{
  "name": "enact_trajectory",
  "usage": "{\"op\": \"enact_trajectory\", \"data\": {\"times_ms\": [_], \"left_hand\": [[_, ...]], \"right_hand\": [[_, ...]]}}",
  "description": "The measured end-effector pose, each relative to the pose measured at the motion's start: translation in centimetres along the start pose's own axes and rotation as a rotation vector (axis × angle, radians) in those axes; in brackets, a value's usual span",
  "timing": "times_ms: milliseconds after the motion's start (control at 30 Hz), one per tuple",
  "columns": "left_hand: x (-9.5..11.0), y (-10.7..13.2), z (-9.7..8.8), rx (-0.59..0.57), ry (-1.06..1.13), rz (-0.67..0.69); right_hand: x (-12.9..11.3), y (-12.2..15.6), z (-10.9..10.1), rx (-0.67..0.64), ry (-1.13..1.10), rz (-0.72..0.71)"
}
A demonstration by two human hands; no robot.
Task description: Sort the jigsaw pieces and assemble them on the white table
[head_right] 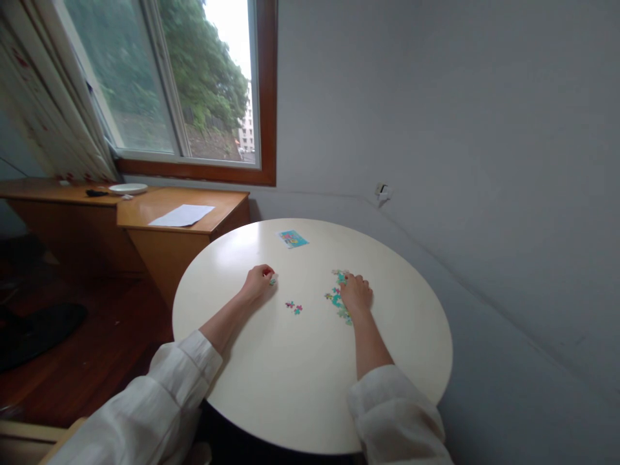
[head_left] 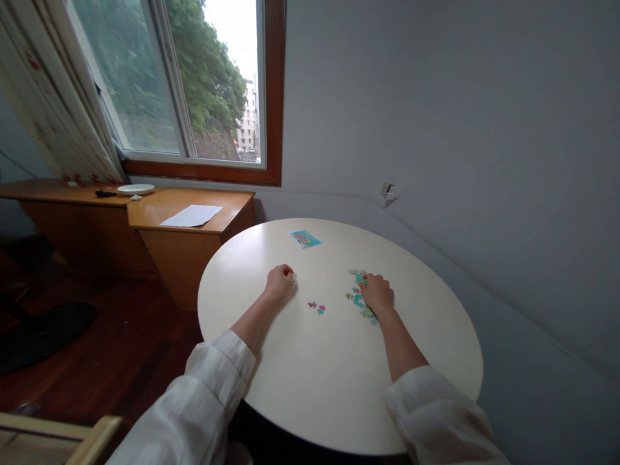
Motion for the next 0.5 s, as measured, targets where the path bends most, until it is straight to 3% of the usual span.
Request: {"op": "enact_trajectory", "data": {"times_ms": [300,400,500], "left_hand": [[0.4,0.2,-0.2,0.0,0.035,0.008],[0.5,0.2,-0.2,0.006,0.059,0.013],[0.4,0.2,-0.1,0.011,0.111,0.015]], "right_hand": [[0.1,-0.7,-0.1,0.107,-0.106,-0.101],[0.1,-0.7,-1.0,0.193,-0.265,-0.116],[0.5,-0.9,-1.4,0.254,-0.568,-0.069]]}}
Point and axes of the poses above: each hand's wrist, its own y-axis away from the middle knuckle, its own z-axis out of the palm, x = y × z, the point moved 9 cm from there along -y, towards the middle knuckle, and after that the axes turned 3 degrees about -x, right-handed, at the moved point
